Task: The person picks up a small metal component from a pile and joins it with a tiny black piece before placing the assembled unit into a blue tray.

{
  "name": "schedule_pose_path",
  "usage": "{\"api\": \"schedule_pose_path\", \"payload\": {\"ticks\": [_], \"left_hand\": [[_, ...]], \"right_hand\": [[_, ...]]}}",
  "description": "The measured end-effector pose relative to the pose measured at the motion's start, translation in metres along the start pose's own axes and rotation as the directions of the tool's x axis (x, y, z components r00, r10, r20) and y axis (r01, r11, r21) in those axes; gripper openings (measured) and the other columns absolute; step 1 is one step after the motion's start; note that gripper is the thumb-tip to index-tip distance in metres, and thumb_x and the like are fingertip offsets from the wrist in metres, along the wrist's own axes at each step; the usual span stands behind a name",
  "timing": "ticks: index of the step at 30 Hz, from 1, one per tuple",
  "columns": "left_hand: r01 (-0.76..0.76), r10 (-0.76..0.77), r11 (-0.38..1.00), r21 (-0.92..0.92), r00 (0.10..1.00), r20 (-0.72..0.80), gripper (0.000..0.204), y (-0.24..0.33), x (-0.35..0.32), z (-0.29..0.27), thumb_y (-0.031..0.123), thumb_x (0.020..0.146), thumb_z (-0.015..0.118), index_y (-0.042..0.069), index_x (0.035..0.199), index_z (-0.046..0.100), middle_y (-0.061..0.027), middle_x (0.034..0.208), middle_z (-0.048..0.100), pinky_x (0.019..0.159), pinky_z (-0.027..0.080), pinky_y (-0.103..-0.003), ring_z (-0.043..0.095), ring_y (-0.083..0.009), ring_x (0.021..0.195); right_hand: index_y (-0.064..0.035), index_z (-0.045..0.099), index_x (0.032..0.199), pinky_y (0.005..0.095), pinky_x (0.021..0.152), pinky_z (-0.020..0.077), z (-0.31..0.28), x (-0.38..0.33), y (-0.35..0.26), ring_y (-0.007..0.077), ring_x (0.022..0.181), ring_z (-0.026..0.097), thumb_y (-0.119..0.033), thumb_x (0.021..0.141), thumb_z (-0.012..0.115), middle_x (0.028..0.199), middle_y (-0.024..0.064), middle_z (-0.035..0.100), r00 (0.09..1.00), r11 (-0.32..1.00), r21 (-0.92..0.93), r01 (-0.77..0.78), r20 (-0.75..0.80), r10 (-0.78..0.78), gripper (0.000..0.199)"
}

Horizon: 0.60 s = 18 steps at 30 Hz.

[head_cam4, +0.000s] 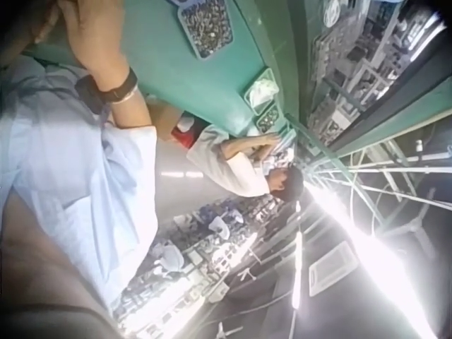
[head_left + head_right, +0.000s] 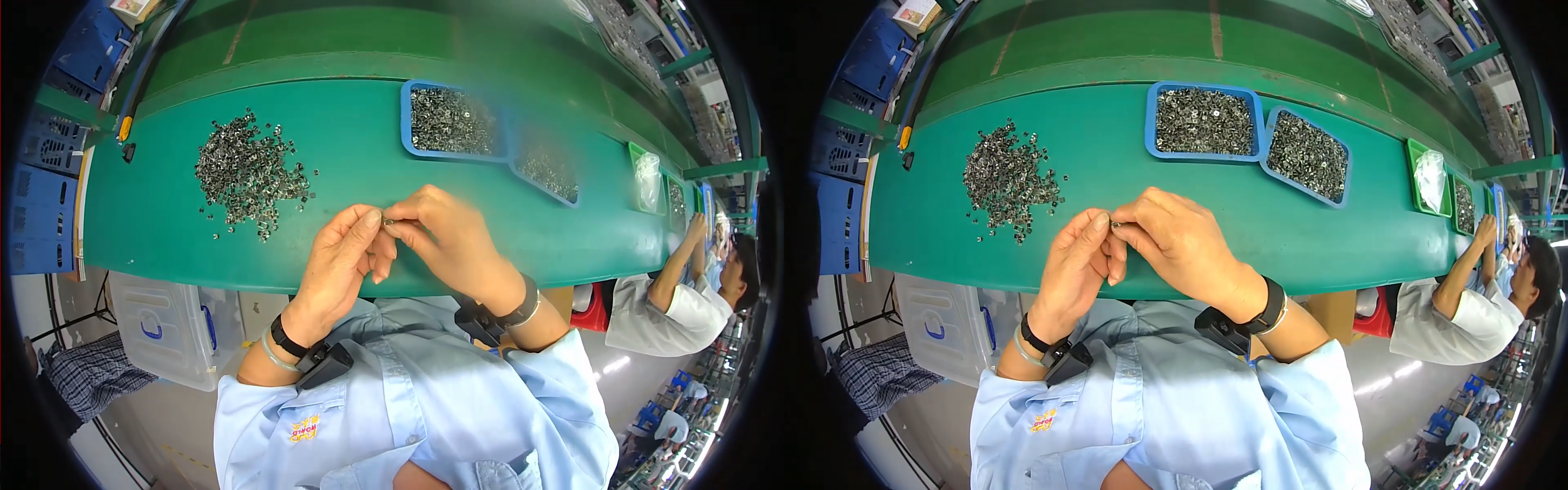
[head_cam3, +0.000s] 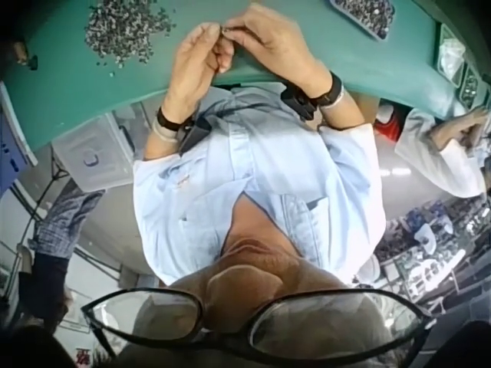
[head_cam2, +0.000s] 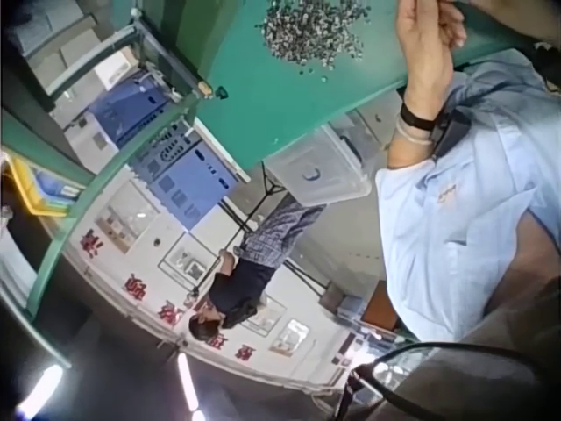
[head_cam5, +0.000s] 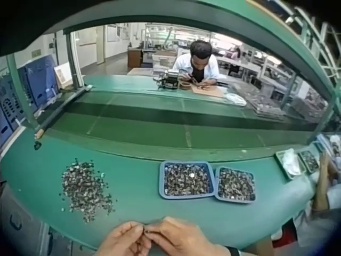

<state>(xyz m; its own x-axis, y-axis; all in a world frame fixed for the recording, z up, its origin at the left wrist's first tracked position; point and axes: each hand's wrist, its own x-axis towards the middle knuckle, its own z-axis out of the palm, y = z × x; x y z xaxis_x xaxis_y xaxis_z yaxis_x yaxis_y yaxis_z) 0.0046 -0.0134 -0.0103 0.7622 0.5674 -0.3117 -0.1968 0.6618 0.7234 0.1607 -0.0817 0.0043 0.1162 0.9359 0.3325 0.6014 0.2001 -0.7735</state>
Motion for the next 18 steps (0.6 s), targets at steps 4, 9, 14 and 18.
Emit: {"api": "schedule_pose_path", "payload": {"ticks": [4, 9, 14, 18], "left_hand": [[0.024, -0.024, 0.999, 0.034, 1.0, 0.005, 0.025, 0.0, -0.001, 0.002, 0.028, 0.095, 0.051, 0.004, 0.097, 0.054, -0.0032, 0.069, 0.056, 0.048, 0.04, -0.022, 0.05, -0.0091, 0.054], [0.035, -0.031, 0.997, -0.061, 0.997, 0.066, 0.024, -0.003, 0.001, -0.004, 0.028, 0.095, 0.052, 0.004, 0.095, 0.055, -0.0023, 0.067, 0.056, 0.048, 0.04, -0.021, 0.05, -0.0088, 0.054], [-0.006, 0.006, 1.0, 0.009, 1.0, 0.025, 0.024, -0.004, -0.001, -0.007, 0.028, 0.095, 0.052, 0.004, 0.094, 0.056, -0.0019, 0.064, 0.055, 0.048, 0.04, -0.021, 0.05, -0.0084, 0.053], [-0.031, 0.032, 0.996, 0.081, 0.999, -0.009, 0.024, -0.002, -0.001, -0.005, 0.028, 0.095, 0.052, 0.004, 0.094, 0.056, -0.0027, 0.065, 0.056, 0.049, 0.04, -0.021, 0.05, -0.0083, 0.053]], "right_hand": [[-0.0079, 0.062, 0.091, 0.0321, 0.058, 0.0457, -0.002, -0.004, 0.003, 0.0233, 0.069, 0.058, -0.009, 0.075, 0.071, 0.076, 0.0064, 0.058, 0.99, 0.965, -0.227, 0.131, -0.016, -0.139, 0.018], [-0.0094, 0.061, 0.09, 0.0344, 0.062, 0.0441, 0.001, -0.008, 0.001, 0.0234, 0.072, 0.058, -0.014, 0.079, 0.066, 0.079, 0.0039, 0.057, 0.992, 0.977, -0.178, 0.114, -0.031, -0.122, 0.013], [-0.0088, 0.061, 0.089, 0.0332, 0.059, 0.0455, 0.008, -0.008, -0.002, 0.0227, 0.069, 0.058, -0.012, 0.078, 0.068, 0.077, 0.0045, 0.057, 0.993, 0.997, -0.059, 0.051, -0.105, -0.057, 0.014], [-0.0086, 0.06, 0.088, 0.0323, 0.057, 0.0462, 0.012, -0.008, -0.003, 0.0222, 0.067, 0.058, -0.01, 0.077, 0.069, 0.076, 0.0048, 0.057, 0.991, 0.999, -0.017, 0.028, -0.13, -0.03, 0.014]]}}
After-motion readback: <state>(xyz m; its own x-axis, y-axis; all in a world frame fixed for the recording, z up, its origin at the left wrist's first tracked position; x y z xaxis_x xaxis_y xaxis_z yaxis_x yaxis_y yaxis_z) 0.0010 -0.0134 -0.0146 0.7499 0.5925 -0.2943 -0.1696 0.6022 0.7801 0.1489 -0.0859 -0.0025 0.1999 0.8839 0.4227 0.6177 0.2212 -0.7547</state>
